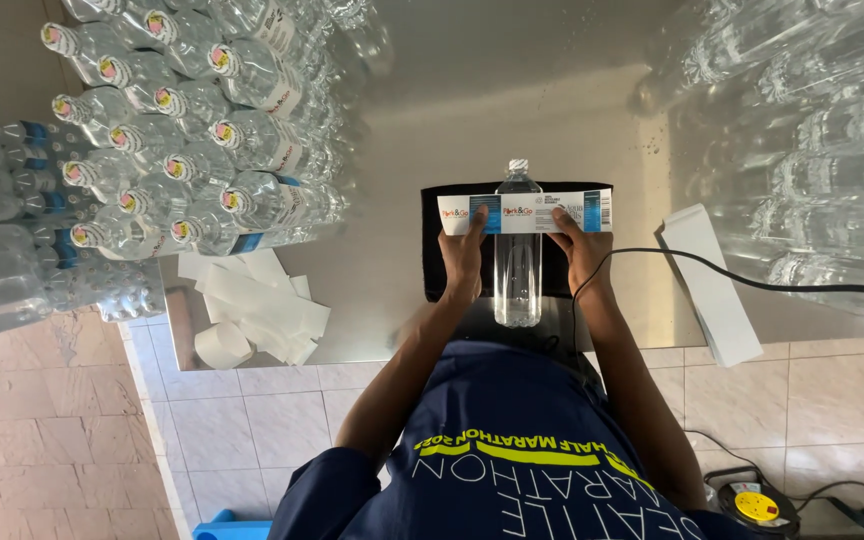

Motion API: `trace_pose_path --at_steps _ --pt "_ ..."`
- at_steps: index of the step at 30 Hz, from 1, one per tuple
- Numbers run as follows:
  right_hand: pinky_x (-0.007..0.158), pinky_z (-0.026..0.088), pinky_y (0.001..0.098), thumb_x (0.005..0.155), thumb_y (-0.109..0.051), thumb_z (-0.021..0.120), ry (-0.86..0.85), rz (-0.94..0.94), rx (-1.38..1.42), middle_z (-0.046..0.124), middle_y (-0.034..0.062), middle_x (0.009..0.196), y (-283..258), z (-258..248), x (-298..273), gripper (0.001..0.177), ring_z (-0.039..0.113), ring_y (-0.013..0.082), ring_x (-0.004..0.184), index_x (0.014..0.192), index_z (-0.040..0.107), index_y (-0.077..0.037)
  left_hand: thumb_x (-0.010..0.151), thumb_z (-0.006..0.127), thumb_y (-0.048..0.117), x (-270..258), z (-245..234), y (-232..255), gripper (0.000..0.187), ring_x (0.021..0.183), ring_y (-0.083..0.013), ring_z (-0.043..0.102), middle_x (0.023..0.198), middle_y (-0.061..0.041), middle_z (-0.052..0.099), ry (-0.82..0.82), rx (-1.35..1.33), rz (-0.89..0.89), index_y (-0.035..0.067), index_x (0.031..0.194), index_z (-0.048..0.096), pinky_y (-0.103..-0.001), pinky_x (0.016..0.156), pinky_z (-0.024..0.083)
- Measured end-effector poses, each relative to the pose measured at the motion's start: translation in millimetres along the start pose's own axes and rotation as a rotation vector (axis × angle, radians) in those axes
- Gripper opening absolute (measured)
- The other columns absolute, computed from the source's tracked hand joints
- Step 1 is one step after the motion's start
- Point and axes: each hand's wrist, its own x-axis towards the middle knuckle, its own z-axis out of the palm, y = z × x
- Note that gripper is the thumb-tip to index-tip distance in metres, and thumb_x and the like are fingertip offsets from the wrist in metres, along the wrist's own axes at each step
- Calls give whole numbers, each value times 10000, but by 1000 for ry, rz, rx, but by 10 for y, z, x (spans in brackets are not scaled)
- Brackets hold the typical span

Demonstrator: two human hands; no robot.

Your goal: Manually applying labels to plastic water bottles at a production workstation

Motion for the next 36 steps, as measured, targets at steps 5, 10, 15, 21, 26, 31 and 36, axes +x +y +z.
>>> trace_pose_path --at_steps 5,10,15,21,26,31,36 --pt "951 737 442 872 -142 985 10 -21 -9 786 154 1148 99 -63 66 451 804 340 1049 1223 754 23 963 896 198 -45 -8 66 896 1231 -292 650 1339 -156 613 -31 6 -2 62 1675 370 -525 1105 593" --pt "969 730 437 891 -169 977 -7 -23 -31 780 143 1183 20 -13 15 480 799 341 1071 1263 731 10 969 893 208 -8 -24 -1 886 1226 -288 656 1322 -149 623 -33 3 10 53 1669 373 -530 1096 599" --pt "985 718 448 894 -177 980 -14 -26 -47 780 149 1187 64 -38 44 478 797 346 1072 1262 738 6 964 896 196 -41 -20 81 869 1191 -283 679 1299 -147 640 -27 8 25 52 1656 388 -524 1082 614" --pt "992 716 450 899 -170 973 -20 -30 -52 771 137 1218 0 19 3 520 789 351 1099 1305 702 9 947 913 245 -128 37 281 688 1101 -212 668 1143 -89 661 -40 28 9 30 1494 555 -476 1052 619" --pt "975 697 460 924 -157 957 -6 -80 -78 793 126 1119 307 -127 183 368 790 296 1062 1208 779 -4 946 913 235 -36 -13 125 654 1046 -191 662 1105 -77 654 -14 58 29 25 1461 570 -456 1004 621" --pt "900 712 443 956 -184 945 15 -116 -175 786 138 1094 80 152 -56 355 785 272 987 1202 760 -8 952 907 251 63 33 -205 790 1213 -201 629 1273 -112 656 72 93 73 91 1604 490 -522 1133 534" --pt "941 664 533 1033 -329 921 55 -152 -266 747 225 1030 138 273 -97 852 744 246 889 1578 436 112 941 892 402 173 249 -589 1001 1601 -399 341 1705 -248 393 170 190 160 95 1713 334 -637 1326 239"
